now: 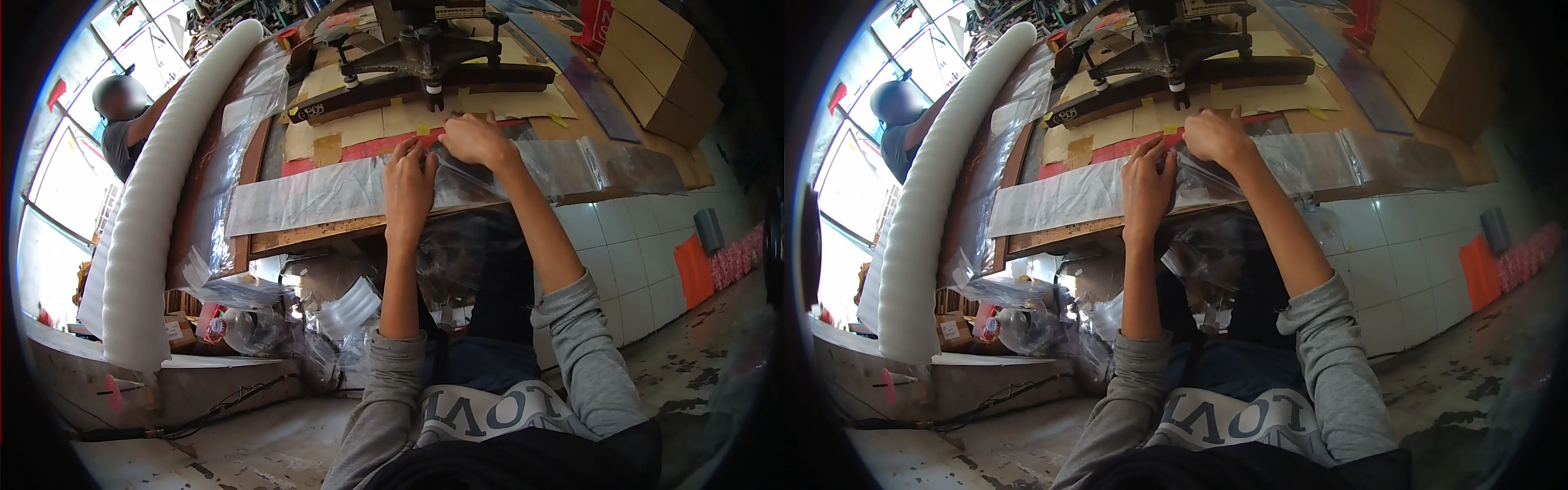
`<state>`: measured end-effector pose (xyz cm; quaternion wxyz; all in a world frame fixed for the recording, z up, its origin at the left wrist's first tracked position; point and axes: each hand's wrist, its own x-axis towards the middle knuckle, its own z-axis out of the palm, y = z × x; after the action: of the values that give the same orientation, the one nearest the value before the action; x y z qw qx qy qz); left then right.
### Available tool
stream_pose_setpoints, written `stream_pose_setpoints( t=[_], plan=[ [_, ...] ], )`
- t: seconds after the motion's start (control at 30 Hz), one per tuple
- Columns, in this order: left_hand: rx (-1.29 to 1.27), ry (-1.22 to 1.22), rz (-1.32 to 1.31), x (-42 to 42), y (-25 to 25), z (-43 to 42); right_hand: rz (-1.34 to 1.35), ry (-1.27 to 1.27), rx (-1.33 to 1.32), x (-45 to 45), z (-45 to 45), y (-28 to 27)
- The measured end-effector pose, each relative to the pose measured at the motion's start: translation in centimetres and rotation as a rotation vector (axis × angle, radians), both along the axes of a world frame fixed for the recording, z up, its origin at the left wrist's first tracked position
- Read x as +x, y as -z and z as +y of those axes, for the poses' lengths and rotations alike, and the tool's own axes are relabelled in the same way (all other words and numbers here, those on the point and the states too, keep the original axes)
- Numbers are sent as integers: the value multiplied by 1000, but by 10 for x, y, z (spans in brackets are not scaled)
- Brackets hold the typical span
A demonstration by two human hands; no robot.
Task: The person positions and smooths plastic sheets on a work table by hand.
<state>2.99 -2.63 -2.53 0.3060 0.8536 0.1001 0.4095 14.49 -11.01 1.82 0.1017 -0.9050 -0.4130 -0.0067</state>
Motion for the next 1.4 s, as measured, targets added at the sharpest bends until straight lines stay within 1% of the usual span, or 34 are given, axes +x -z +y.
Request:
stream_pose_setpoints(
  t=[0.03, 0.13, 0.37, 0.43, 0.53, 0.63, 0.73, 0.93, 1.03, 1.33, 1.4],
  plan=[
    [6, 0, -5, 1, -1, 0, -12, -10, -12, -5, -2, -2],
    [14, -10, 2, 1, -1, 0, -102, 18, 116, -7, 0, 21],
    [-5, 6, 12, 1, -1, 0, -136, 76, 156, -7, 3, 42],
    [13, -13, 23, 2, 0, 0, -128, 77, 198, -8, 4, 44],
    [-25, 6, 47, 1, -1, 0, -133, 75, 203, -8, 5, 46],
    [120, -65, -8, 4, 2, 2, -112, 95, 269, -12, 8, 47],
    [142, -64, 1, 5, 2, 2, -154, 96, 246, -13, 11, 50],
    [152, -56, 6, 5, 4, 3, -142, 101, 252, -13, 12, 48],
    [74, -1, 87, 2, 0, 1, -146, 91, 246, -12, 12, 48],
    [140, -59, 27, 5, 4, 2, -152, 87, 255, -9, 11, 50],
    [116, -30, 62, 3, 0, 1, -203, 88, 320, -7, 13, 55]
  ],
)
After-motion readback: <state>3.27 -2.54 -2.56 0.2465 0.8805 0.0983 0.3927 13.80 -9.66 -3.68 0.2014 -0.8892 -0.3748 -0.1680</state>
